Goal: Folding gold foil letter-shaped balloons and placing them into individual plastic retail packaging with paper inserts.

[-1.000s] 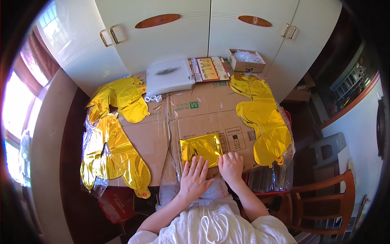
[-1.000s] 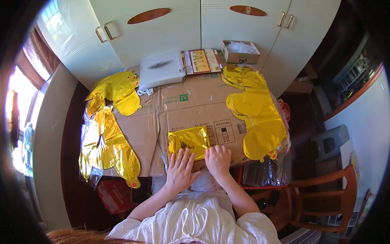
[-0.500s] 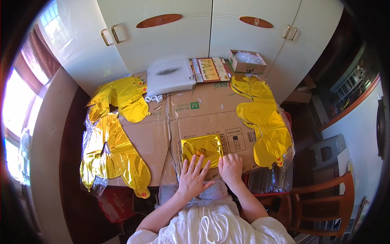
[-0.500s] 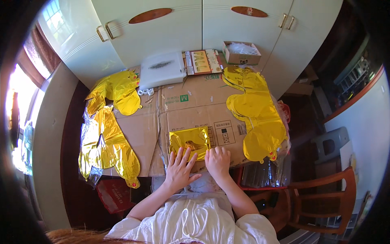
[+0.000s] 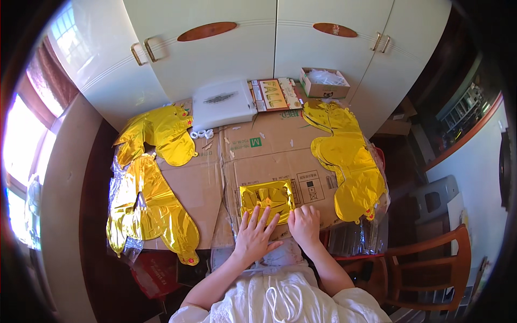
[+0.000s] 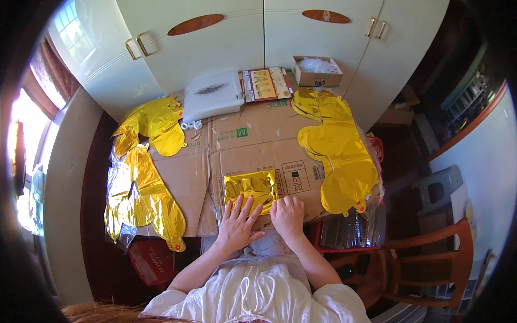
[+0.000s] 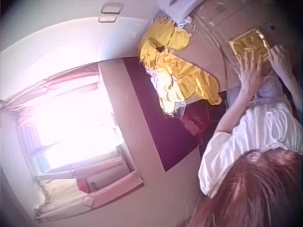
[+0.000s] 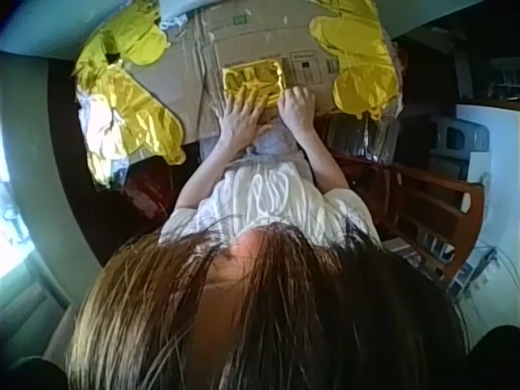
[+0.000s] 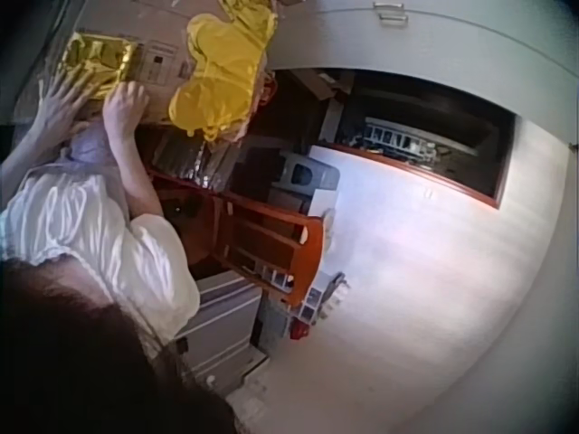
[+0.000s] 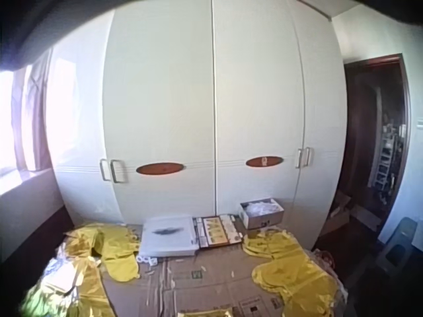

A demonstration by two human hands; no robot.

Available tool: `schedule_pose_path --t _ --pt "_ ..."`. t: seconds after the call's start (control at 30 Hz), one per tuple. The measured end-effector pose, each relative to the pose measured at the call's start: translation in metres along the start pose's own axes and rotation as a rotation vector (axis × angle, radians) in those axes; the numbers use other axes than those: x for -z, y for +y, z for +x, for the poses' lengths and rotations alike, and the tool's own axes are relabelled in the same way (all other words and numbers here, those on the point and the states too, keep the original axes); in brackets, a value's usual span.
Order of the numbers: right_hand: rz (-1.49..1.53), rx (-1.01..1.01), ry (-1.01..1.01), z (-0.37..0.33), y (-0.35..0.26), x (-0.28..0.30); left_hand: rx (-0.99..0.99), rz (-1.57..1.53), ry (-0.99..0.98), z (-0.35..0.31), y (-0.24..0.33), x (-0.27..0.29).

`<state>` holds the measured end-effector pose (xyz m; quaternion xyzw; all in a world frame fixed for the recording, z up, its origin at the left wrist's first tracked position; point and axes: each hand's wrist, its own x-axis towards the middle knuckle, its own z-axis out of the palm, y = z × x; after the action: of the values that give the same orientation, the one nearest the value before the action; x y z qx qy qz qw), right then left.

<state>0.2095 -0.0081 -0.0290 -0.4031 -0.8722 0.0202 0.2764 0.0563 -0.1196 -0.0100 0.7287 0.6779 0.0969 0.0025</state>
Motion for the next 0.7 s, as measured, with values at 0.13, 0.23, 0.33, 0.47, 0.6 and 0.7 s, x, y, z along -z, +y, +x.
schedule_pose_path --t 0.13,0.23,0.33,0.47,0.6,0.7 --pt "0.067 -0.039 -0.015 0.001 0.008 0.004 0.009 0.002 -0.016 0.000 0.000 0.002" --pt "0.180 -0.085 -0.045 0.000 0.013 0.008 0.015 0.007 -0.023 0.002 0.001 0.004" --pt "0.204 -0.125 -0.094 -0.001 0.014 0.010 0.023 0.018 -0.035 0.003 0.003 0.007" --pt "0.180 -0.151 -0.089 -0.002 0.013 0.009 0.025 0.022 -0.043 0.003 0.003 0.007" --pt "0.078 -0.153 -0.112 0.003 0.010 0.016 0.027 0.018 -0.041 0.003 0.003 0.007" --pt "0.058 -0.136 -0.088 0.002 0.016 0.018 0.025 0.018 -0.046 0.004 0.003 0.008"
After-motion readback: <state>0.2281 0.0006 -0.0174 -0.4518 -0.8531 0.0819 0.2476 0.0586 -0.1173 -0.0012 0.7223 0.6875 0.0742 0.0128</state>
